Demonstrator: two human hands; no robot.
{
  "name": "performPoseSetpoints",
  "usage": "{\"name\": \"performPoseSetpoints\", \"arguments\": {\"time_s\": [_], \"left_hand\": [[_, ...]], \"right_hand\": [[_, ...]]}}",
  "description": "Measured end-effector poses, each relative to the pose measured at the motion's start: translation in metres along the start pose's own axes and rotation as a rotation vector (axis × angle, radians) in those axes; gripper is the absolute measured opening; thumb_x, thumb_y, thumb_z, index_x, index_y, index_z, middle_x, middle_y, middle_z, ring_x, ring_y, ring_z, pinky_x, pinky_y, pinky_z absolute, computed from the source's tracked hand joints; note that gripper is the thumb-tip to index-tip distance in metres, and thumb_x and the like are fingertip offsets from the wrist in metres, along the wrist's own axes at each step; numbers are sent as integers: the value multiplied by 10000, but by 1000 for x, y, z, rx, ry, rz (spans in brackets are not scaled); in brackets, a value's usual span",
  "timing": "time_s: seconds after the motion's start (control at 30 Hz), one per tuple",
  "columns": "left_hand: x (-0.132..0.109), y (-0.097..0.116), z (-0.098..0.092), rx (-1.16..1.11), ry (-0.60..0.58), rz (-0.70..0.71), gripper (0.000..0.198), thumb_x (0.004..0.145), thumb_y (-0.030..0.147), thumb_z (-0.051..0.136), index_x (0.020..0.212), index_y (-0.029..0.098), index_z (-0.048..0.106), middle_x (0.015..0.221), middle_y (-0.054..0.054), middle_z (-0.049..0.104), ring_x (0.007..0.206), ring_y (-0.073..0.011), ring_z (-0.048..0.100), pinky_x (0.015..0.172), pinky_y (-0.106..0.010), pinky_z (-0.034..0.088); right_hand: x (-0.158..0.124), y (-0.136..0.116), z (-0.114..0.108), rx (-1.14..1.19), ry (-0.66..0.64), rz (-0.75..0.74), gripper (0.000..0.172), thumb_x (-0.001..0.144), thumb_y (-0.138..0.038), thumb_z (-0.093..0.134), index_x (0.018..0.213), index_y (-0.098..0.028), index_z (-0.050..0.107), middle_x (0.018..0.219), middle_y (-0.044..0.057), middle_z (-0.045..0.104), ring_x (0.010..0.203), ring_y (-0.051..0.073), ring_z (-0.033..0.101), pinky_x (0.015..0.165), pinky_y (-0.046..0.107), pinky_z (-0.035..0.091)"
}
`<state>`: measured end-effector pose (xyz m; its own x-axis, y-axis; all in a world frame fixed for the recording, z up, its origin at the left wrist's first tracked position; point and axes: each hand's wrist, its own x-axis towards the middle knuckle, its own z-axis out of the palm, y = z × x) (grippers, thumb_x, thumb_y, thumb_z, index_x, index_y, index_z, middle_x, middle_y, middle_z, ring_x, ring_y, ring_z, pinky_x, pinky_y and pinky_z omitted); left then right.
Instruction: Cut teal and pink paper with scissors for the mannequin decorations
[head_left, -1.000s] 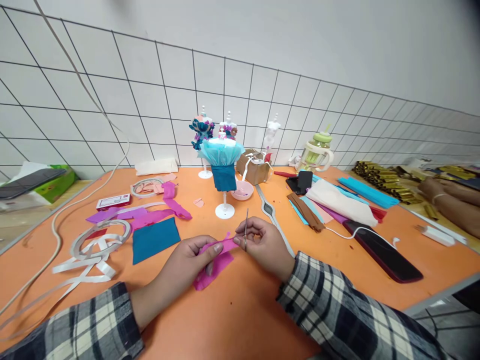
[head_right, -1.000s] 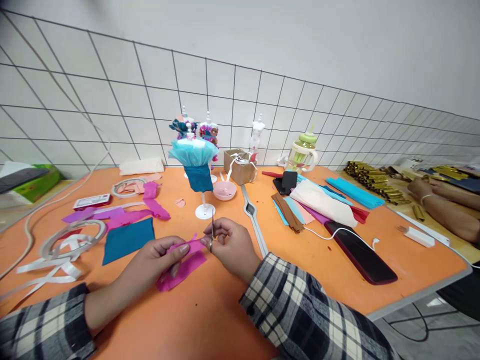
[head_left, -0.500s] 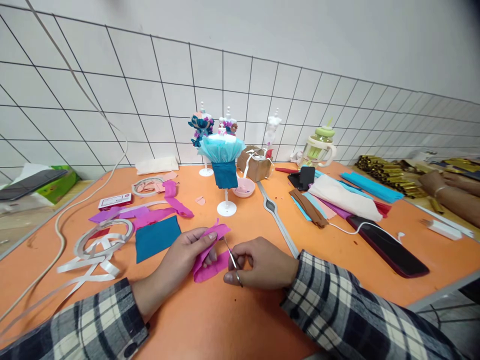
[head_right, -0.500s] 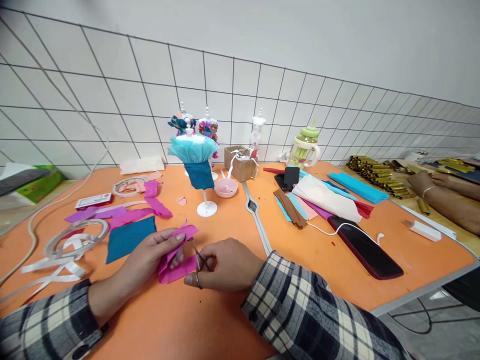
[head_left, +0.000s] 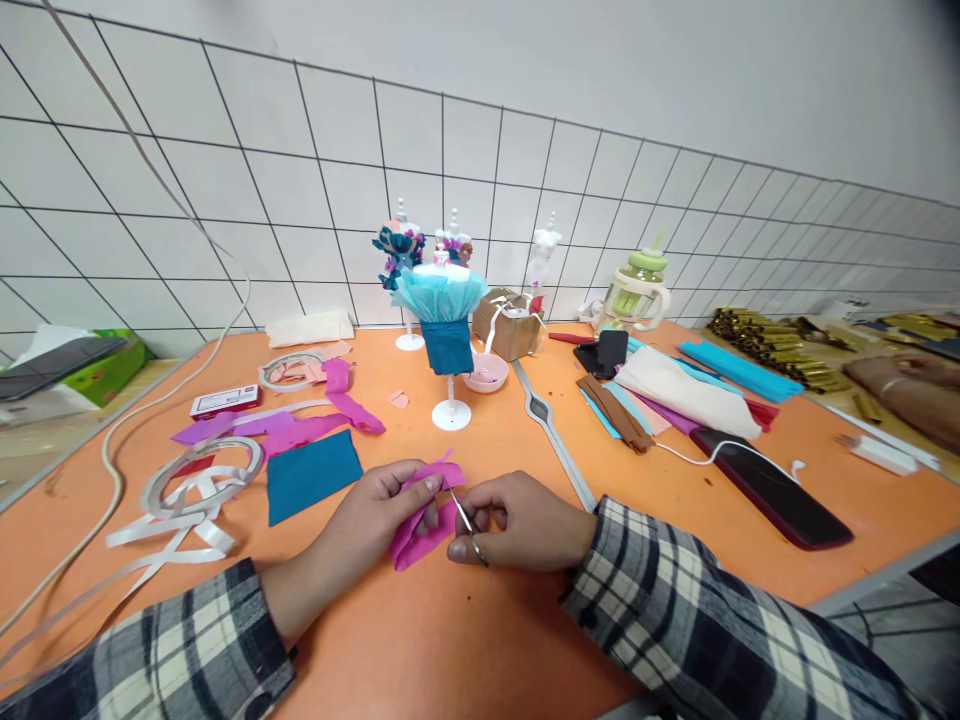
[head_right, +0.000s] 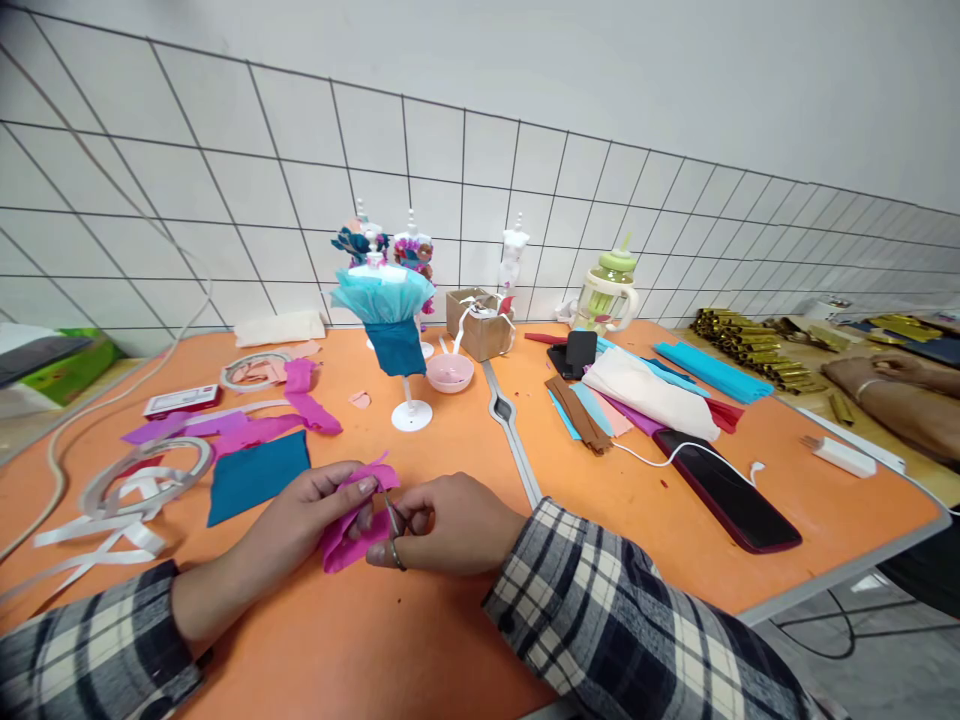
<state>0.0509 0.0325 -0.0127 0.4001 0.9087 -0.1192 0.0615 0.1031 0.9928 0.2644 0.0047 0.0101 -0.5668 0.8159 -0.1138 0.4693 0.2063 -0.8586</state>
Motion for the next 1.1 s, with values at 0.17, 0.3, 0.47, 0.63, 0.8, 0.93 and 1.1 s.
{"name": "performPoseSetpoints", "arguments": {"time_s": [0.17,0.3,0.47,0.63,0.8,0.93,1.1], "left_hand": [[-1,2,1,18,-1,6,404,761,559,782,729,163,707,631,-12,649,521,-127,514,457,-227,396],[0,1,1,1,7,-11,385,785,539,771,745,160,715,650,-12,646,522,-120,505,458,-220,390],[1,-4,-2,-52,13,-19,360,803,515,769,866,161,746,571,24,597,470,-113,504,440,-213,381],[-1,-3,0,-46,1,-4,348,846,515,725,787,173,705,537,34,587,411,-107,499,407,-218,374],[-2,3,4,-12,10,-15,378,789,538,764,695,186,662,544,22,604,417,-113,503,395,-224,366],[-3,5,6,-6,-4,-26,402,788,565,752,691,185,664,525,18,598,410,-116,484,385,-226,352],[-3,6,5,-17,11,-15,432,769,571,776,656,170,663,554,20,570,458,-99,444,406,-208,338]], "right_hand": [[1,2,1,27,5,33,268,811,-412,725,736,-176,622,628,-67,508,602,86,421,553,241,307],[2,2,0,60,38,77,315,780,-444,768,715,-165,637,589,-69,457,570,84,367,520,248,265],[1,2,-2,118,1,64,328,783,-482,773,788,-166,684,632,-50,513,611,101,429,553,238,303],[0,0,-1,47,-4,23,262,819,-423,731,777,-174,663,731,-22,602,719,132,517,651,244,375],[1,-1,-2,59,-10,-12,248,837,-408,708,775,-183,624,692,-42,554,697,122,502,667,244,381],[2,1,-1,55,3,4,273,828,-418,721,747,-179,617,653,-55,513,645,104,446,604,239,335],[2,2,0,112,21,86,404,762,-523,782,687,-168,607,586,-66,423,571,86,349,521,244,255]]}}
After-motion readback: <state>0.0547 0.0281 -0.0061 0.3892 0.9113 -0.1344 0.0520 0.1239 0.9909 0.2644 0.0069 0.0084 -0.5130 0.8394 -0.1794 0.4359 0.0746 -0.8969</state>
